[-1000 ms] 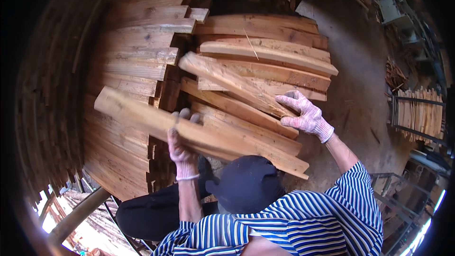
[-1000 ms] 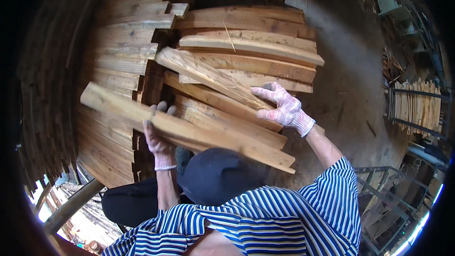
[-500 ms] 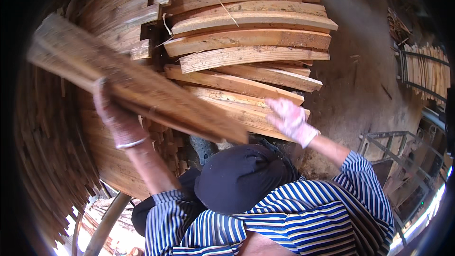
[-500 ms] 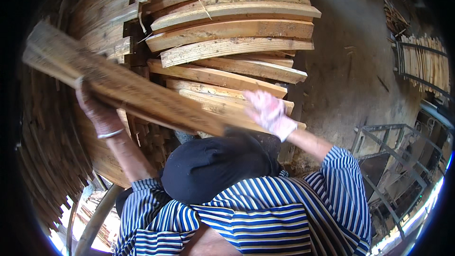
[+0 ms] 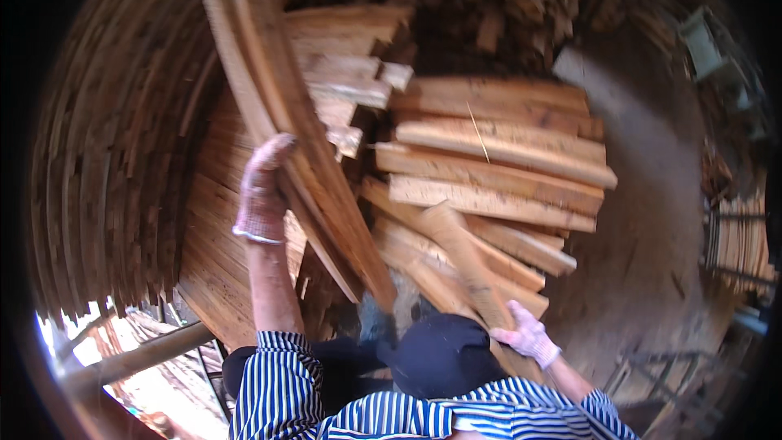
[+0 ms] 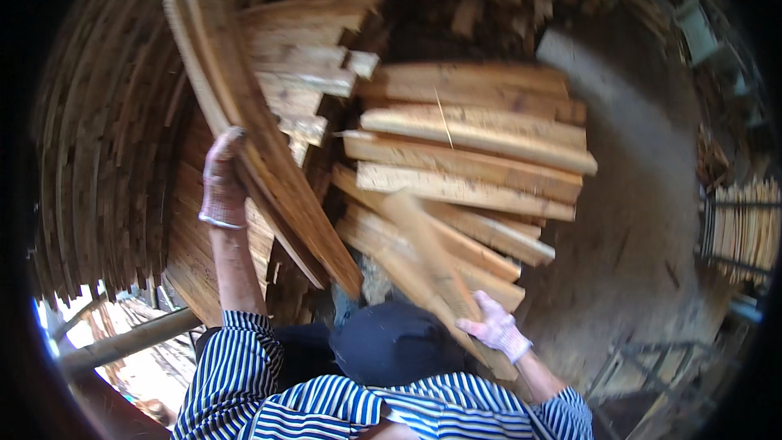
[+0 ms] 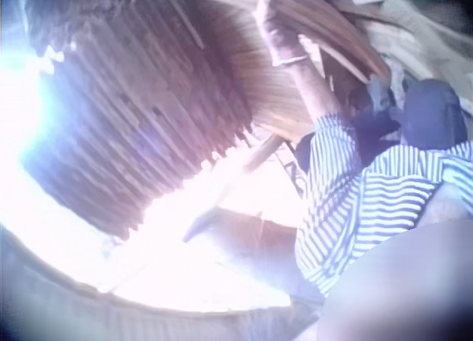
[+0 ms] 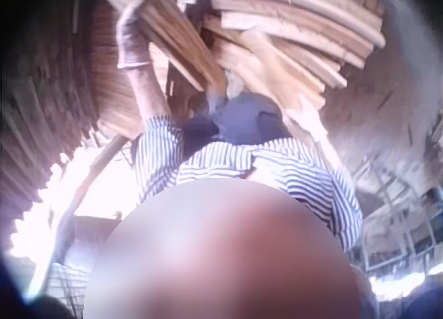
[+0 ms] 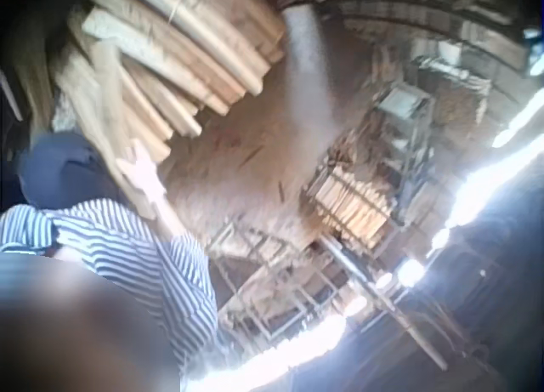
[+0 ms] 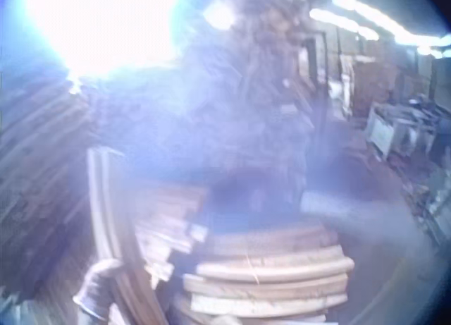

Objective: The person repeatedly picks up small wooden planks from a large pile and stacks them neatly on a wooden pallet. The worker wears gloves and handles the planks one by one or in small groups, arranging them into a growing stack.

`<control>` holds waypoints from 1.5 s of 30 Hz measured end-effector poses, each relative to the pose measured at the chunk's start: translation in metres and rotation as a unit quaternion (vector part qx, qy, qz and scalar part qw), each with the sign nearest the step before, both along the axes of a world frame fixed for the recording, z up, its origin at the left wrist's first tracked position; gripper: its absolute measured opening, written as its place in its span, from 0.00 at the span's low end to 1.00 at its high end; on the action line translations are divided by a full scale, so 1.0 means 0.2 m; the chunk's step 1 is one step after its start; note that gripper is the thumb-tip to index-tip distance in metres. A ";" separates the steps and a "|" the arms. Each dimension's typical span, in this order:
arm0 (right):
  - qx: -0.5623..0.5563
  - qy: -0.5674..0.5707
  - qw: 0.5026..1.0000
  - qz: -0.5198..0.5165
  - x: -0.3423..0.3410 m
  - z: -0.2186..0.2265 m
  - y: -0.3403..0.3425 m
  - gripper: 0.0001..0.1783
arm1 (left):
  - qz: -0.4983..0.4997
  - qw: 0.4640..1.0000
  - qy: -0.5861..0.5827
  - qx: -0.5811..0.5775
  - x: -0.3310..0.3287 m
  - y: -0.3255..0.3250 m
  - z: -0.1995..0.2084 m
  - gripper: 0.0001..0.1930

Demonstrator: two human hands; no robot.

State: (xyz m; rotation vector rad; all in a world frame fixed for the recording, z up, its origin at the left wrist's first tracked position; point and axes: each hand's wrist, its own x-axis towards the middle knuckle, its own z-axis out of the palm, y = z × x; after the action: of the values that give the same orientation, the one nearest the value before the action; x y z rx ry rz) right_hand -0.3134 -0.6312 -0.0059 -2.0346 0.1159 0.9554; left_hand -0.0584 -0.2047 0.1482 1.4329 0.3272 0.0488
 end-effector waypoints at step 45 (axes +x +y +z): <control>-0.072 -0.455 0.708 0.536 2.67 1.08 1.89 0.50 | -0.034 0.623 0.481 0.617 -1.20 1.07 0.23 0.55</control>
State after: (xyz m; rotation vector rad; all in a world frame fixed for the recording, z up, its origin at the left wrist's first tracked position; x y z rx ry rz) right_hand 0.2199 -0.2531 0.2099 -2.4418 -1.7299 0.3866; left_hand -0.2983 0.0094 0.1933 2.7865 1.3088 -0.7393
